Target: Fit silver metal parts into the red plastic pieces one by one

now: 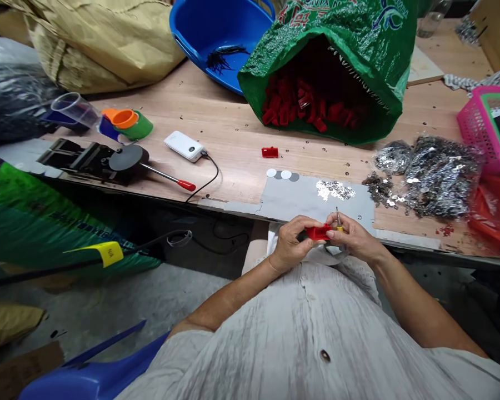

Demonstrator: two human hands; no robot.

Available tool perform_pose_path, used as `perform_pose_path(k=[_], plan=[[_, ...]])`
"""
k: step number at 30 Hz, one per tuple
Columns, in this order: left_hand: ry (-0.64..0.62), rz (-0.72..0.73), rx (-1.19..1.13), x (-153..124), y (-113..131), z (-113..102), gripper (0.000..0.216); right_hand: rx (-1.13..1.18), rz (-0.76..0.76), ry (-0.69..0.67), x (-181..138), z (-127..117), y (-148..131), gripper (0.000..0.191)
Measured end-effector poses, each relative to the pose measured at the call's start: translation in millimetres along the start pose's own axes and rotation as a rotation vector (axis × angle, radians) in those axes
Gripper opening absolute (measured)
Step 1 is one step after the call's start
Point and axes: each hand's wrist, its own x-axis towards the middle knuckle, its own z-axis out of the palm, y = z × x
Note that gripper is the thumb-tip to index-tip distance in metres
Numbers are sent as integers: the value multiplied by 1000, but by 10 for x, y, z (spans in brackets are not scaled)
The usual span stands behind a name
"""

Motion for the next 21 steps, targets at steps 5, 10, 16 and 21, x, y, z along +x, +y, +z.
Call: perform_pose_path(k=[5,10,16,21], plan=[[-41,-212,-381,24,-176,-47,39,22,21,-55,25,24,-22,45],[39,-488,-719,26,-221,-57,40,-538,-193,173,256,-145,-156,27],[67,-673,-911,25,-97,-108,46,-1272,-396,385,573,-322,-256,17],[93,-693,-928,29,-97,-124,50,-1429,-338,302,704,-333,-275,16]])
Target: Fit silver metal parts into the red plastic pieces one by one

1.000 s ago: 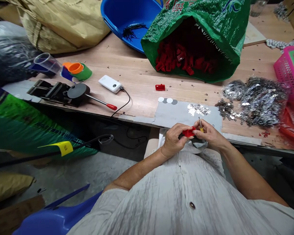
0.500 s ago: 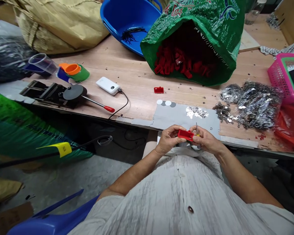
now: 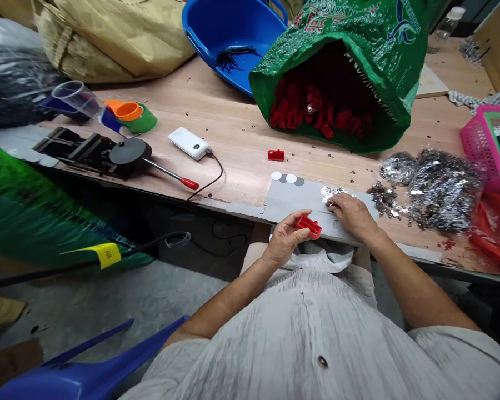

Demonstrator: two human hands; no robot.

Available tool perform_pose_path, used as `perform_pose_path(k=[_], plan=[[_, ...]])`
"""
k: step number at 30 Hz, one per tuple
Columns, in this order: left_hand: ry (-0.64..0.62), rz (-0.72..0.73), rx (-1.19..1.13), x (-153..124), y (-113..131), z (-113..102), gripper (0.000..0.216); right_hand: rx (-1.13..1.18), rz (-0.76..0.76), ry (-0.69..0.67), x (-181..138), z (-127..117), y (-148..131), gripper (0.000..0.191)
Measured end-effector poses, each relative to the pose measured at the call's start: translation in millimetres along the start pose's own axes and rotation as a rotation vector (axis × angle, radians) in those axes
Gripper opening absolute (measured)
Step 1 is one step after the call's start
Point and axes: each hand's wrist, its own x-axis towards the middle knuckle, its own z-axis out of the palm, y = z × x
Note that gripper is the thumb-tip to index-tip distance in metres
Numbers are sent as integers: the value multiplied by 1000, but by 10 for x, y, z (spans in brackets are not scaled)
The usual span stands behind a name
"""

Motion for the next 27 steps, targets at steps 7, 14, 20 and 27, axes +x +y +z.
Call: perform_pose_path(k=[7,14,20,27], plan=[[41,168,222,57,-66,-79,47,-2,21,9,41,12,37,8],[38,234,338,67,-68,-73,45,6,25,2,47,36,68,5],[83,242,338,61,-73,-65,44,77,80,108,-29,48,86,7],[104,219,293,91,-104,-37,45,217,133,156,-182,-33,116,15]])
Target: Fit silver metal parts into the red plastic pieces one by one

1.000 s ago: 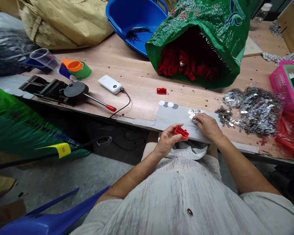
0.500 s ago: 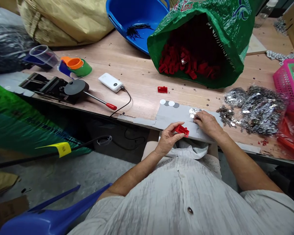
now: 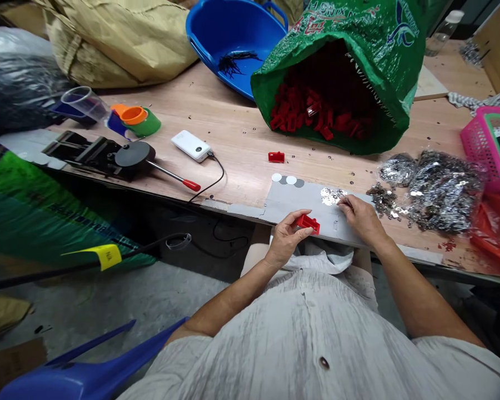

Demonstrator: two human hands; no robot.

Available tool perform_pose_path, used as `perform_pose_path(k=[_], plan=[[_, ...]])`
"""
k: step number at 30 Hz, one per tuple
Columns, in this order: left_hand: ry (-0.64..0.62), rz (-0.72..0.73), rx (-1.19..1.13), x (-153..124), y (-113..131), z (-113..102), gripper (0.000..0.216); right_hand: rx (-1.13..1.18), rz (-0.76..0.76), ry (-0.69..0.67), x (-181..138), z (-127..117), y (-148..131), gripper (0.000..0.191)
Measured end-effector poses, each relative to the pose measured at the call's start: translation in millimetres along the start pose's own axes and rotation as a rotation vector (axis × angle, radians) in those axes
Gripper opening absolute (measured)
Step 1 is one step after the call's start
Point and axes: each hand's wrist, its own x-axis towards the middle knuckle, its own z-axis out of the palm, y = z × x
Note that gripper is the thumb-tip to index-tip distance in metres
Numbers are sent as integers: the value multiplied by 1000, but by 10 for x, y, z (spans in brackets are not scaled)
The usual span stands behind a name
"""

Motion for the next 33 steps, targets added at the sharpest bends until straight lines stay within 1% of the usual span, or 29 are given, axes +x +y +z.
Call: perform_pose_path(k=[3,7,9,12,15,17,19,22,26,28,30,33], plan=[[5,-12,-33,21,-17,16,46,111,81,-38,-47,-33,8,16],[8,-68,-126,31,0,34,50,269,80,-95,-91,-77,-44,19],[-36,-148,-179,17,38,54,50,383,63,-113,-119,-82,-113,20],[-160,-308,-265,-20,105,103,44,594,28,-149,-176,-44,-239,20],[-225,-388,-341,-50,135,153,41,724,10,-147,-235,20,-323,18],[-223,-399,-367,-59,128,175,40,697,5,-132,-266,51,-340,14],[-208,-399,-362,-64,113,187,41,614,-10,-121,-288,62,-341,8],[-192,-386,-332,-72,90,199,42,472,-56,-87,-306,58,-357,9],[-171,-327,-303,-80,62,212,43,265,-201,80,-319,77,-418,11],[-163,-297,-279,-77,47,210,43,210,-255,143,-325,107,-435,13],[-152,-283,-262,-71,33,202,44,187,-278,152,-332,138,-433,15],[-142,-276,-251,-61,19,188,44,186,-293,125,-336,155,-414,15]])
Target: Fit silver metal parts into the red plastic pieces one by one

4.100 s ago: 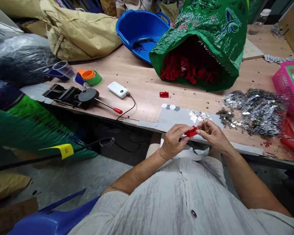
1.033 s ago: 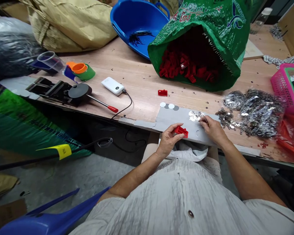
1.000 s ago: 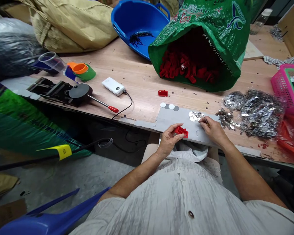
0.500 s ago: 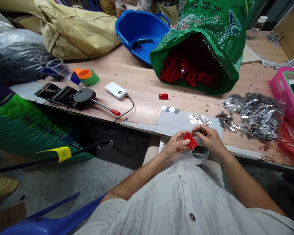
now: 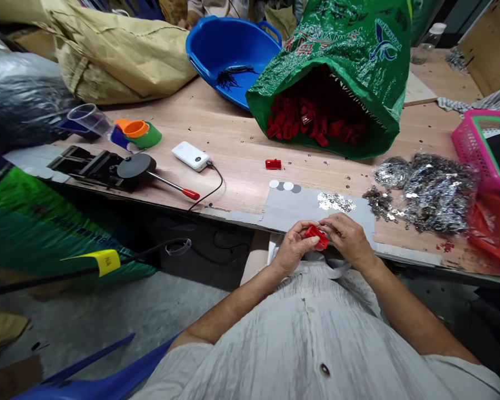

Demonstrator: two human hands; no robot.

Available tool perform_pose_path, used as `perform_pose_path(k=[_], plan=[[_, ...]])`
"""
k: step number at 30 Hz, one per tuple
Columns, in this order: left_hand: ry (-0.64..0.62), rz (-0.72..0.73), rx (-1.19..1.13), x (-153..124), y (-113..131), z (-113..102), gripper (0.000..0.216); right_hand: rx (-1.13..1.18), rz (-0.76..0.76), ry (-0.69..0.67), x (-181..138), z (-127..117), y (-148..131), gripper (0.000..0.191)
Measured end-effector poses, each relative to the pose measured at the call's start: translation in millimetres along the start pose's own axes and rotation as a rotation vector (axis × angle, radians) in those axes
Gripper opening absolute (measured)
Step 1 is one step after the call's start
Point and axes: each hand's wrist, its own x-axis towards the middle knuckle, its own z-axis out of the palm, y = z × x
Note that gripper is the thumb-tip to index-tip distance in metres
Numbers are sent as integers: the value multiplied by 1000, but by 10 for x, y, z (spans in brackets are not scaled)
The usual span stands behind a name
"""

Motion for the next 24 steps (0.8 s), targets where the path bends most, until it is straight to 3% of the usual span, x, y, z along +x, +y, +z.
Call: perform_pose_path(k=[4,11,17,24], plan=[[-9,-5,-5,8,14,4,42,11,29,-26,-6,-43,11,17],[28,41,-69,53,119,27,45,190,308,10,-63,-125,-40,15],[17,63,-70,84,183,48,48,256,156,-12,-59,-136,-103,10],[-9,119,35,109,179,26,47,133,-18,-2,-85,-170,-98,12]])
